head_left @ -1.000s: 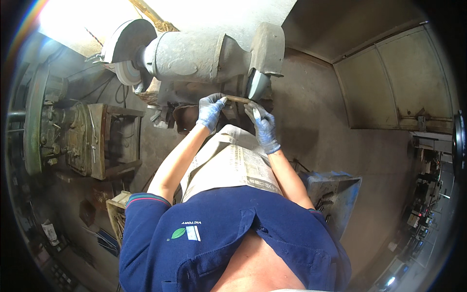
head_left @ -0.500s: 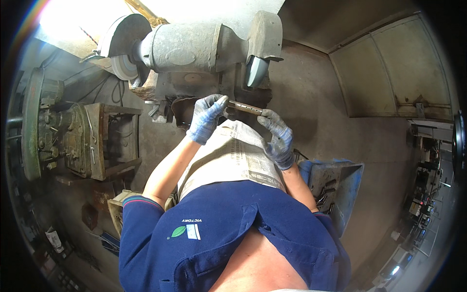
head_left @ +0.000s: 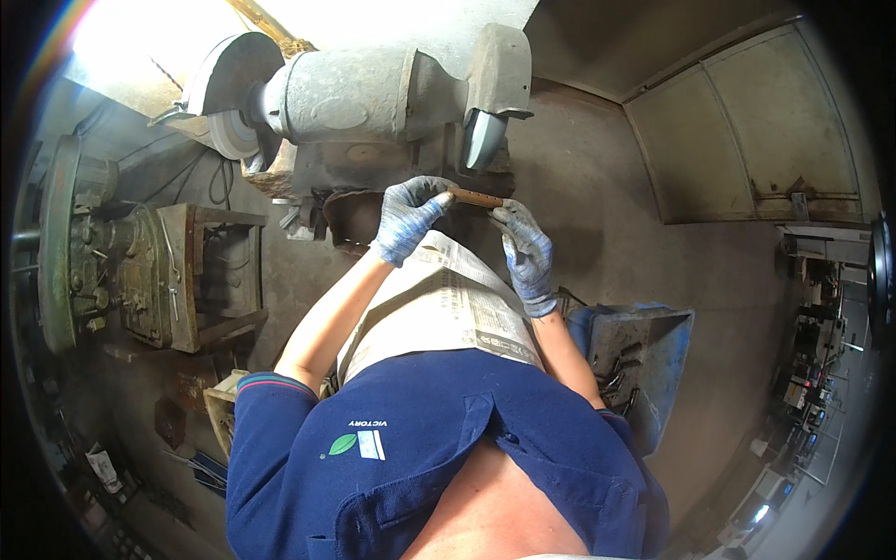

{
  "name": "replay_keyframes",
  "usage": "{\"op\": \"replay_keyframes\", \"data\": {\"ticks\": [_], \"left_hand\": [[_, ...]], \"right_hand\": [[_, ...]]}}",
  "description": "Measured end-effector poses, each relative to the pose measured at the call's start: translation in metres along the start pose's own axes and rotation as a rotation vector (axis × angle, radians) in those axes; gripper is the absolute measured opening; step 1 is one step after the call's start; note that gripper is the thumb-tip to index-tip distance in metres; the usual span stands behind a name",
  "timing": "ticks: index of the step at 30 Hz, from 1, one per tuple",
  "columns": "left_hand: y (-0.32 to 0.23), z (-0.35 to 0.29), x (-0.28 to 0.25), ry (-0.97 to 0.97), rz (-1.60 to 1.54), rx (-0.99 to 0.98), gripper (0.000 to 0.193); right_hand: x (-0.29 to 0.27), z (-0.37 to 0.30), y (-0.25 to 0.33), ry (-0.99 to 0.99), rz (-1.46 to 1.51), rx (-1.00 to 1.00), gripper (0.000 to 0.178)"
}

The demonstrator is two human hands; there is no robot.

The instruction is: The person is grinding small metal tubes using a bench grinder. They pick up the tubes from a bin, press the ends against the rotating wheel, and then place them into another bin.

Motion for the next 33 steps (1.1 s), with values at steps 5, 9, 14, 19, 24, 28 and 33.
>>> {"op": "replay_keyframes", "data": {"ticks": [5,9,14,19,24,28,33], "left_hand": [[0.026,0.012,0.001,0.002,0.024,-0.105,0.010],[0.042,0.029,0.009,0.001,-0.039,-0.210,0.008],[0.056,0.047,0.028,-0.055,-0.175,-0.190,0.008],[0.065,0.058,0.032,-0.077,-0.093,-0.195,0.008],[0.067,0.054,0.020,-0.144,-0.022,-0.238,0.007],[0.062,0.051,0.001,-0.183,0.001,-0.253,0.007],[0.062,0.049,-0.005,-0.199,-0.074,-0.232,0.010]], "right_hand": [[-0.003,0.008,-0.017,0.023,-0.195,-0.147,0.025],[-0.011,0.018,-0.050,0.026,-0.201,-0.170,0.024],[-0.024,0.024,-0.072,-0.051,0.049,0.091,0.021],[-0.023,0.025,-0.076,-0.100,0.158,0.181,0.021],[-0.012,0.027,-0.088,-0.101,0.231,0.190,0.021],[0.005,0.032,-0.091,-0.072,0.308,0.244,0.022],[0.017,0.039,-0.083,-0.168,0.388,0.238,0.015]]}}
Point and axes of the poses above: each hand's wrist, its own z-axis towards the middle knuckle, its own x-axis out of the palm, y = z × x, the point moved 2 cm from there along z, towards the middle knuckle, and after that the axes turned 15 degrees about z, right-handed, at the moved point
